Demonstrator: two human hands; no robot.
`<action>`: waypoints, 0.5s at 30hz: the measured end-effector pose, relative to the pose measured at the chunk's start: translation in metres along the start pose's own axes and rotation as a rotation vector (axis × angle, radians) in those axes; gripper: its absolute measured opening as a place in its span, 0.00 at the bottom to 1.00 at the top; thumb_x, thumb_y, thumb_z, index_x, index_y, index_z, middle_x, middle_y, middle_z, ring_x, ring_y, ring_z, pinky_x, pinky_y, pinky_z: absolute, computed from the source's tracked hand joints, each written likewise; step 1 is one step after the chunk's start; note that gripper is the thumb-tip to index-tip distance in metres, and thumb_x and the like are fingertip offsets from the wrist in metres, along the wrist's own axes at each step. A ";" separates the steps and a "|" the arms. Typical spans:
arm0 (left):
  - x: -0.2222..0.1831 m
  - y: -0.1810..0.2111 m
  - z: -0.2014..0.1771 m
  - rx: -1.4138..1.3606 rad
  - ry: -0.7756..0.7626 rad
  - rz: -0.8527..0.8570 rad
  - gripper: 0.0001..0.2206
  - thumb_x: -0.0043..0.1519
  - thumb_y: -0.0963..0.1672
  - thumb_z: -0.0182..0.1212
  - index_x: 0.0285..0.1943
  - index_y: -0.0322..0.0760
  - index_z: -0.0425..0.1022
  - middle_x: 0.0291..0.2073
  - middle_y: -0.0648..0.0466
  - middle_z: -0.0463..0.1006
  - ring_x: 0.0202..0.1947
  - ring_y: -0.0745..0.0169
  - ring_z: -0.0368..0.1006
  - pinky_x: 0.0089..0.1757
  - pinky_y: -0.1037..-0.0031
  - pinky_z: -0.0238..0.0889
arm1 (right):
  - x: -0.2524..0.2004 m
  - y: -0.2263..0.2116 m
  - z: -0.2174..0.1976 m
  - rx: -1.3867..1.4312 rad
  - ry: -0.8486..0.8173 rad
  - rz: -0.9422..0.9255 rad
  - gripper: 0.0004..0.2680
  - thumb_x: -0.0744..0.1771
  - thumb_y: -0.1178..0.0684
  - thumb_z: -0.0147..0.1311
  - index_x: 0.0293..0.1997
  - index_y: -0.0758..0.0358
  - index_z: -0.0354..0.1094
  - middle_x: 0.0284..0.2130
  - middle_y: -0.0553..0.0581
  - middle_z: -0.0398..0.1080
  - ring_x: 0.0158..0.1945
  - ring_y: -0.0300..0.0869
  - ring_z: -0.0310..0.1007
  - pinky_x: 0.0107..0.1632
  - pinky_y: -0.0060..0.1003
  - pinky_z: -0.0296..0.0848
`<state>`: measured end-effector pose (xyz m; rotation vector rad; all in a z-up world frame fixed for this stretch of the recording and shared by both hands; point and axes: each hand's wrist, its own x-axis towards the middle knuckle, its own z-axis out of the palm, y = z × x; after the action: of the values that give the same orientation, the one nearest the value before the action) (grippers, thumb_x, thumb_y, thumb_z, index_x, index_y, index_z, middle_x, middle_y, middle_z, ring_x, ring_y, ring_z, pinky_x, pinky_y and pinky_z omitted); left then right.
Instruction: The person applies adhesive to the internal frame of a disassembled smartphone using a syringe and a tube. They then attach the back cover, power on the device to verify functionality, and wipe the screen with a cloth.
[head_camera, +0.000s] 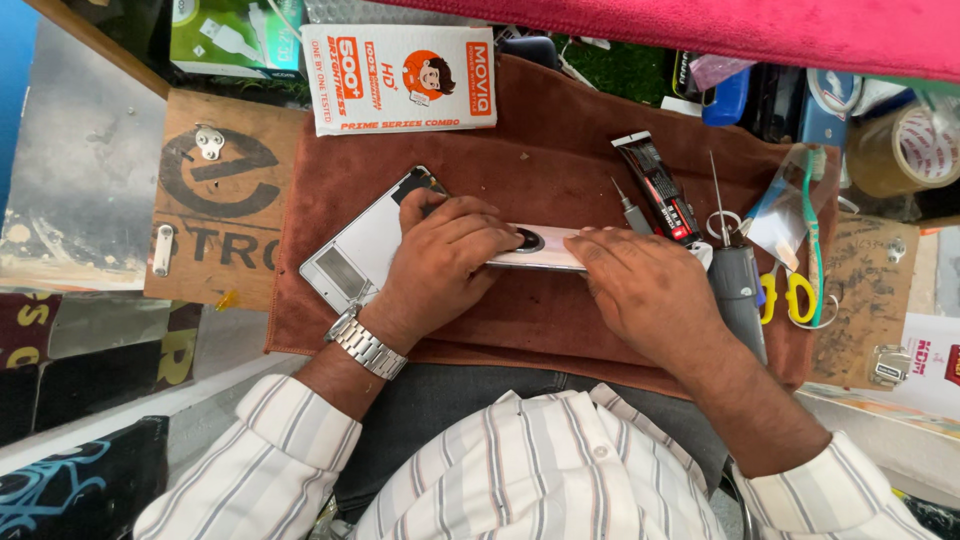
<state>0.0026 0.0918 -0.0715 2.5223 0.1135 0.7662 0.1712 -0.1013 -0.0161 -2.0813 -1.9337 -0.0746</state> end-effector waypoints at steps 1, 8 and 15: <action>0.000 -0.001 0.000 -0.005 -0.004 0.000 0.15 0.51 0.39 0.70 0.46 0.47 0.78 0.43 0.62 0.81 0.54 0.63 0.74 0.57 0.57 0.53 | 0.001 0.001 0.000 0.003 0.004 0.007 0.11 0.64 0.60 0.56 0.52 0.65 0.71 0.47 0.60 0.77 0.51 0.50 0.78 0.55 0.43 0.75; -0.001 -0.003 0.004 -0.025 -0.011 0.050 0.15 0.55 0.36 0.65 0.50 0.41 0.77 0.44 0.56 0.81 0.50 0.59 0.75 0.59 0.61 0.60 | 0.004 0.000 0.006 -0.041 -0.016 0.044 0.11 0.63 0.60 0.56 0.50 0.64 0.73 0.45 0.59 0.77 0.49 0.49 0.79 0.52 0.43 0.76; 0.003 0.003 -0.003 -0.144 0.011 0.077 0.19 0.49 0.37 0.69 0.51 0.40 0.76 0.44 0.53 0.80 0.51 0.53 0.75 0.58 0.60 0.62 | -0.002 -0.001 0.008 0.011 0.111 0.026 0.12 0.63 0.64 0.54 0.50 0.63 0.73 0.45 0.58 0.78 0.49 0.49 0.79 0.53 0.43 0.76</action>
<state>0.0035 0.0912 -0.0665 2.3975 -0.0348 0.7888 0.1692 -0.1009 -0.0239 -2.0490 -1.8382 -0.1698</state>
